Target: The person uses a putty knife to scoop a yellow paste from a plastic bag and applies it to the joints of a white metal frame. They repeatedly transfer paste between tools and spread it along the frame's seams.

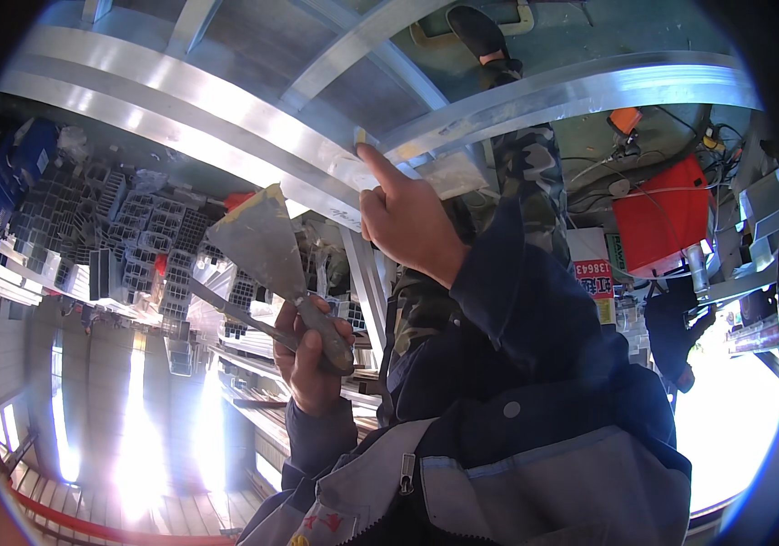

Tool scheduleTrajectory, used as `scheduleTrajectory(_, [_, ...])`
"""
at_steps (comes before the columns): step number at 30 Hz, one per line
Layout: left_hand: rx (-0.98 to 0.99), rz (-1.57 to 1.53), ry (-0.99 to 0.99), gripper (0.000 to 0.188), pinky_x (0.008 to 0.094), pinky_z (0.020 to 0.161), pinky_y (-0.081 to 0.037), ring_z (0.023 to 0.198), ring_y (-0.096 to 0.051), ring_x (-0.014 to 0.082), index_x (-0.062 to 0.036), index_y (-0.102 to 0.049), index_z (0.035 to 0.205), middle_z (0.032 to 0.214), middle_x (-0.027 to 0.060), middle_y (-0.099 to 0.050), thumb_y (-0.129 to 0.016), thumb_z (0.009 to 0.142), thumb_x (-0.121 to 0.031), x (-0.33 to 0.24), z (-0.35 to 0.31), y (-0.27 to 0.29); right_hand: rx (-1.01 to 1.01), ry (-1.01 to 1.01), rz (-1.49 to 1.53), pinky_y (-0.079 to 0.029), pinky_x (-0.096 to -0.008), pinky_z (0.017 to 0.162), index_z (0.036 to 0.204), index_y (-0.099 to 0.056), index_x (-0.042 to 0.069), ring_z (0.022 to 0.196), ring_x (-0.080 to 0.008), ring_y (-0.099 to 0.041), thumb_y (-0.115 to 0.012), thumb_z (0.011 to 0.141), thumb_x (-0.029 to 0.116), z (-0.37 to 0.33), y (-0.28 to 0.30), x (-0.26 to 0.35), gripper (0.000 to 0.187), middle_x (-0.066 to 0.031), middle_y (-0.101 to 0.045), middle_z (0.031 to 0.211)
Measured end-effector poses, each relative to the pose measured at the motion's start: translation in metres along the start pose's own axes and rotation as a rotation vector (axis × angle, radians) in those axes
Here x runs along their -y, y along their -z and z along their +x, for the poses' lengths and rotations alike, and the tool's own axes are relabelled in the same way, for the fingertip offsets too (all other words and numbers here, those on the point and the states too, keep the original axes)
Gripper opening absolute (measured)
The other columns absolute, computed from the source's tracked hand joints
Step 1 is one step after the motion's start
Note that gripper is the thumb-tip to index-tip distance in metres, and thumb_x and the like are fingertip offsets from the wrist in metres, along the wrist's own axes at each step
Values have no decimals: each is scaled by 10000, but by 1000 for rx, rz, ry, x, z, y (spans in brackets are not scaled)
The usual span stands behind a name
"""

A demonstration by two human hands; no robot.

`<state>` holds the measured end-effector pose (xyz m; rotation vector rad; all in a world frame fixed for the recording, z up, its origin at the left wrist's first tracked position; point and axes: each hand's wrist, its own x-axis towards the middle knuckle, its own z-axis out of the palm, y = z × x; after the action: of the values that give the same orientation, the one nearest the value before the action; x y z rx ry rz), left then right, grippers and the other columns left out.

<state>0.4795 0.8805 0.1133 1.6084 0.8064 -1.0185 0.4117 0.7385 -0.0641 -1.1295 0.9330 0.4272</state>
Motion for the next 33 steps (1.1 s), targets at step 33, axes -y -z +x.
scheduleTrajectory(33, [11,13,21,523,341,739,-591,922,-675,224,-89,-438,1469,1238,144,-557,-613,981,-155,2,4,4,111,-368,544,-392,-271,419,1585,-240,31,456,-85,-485,-494,991,98,13,6,16,650,-57,-612,654])
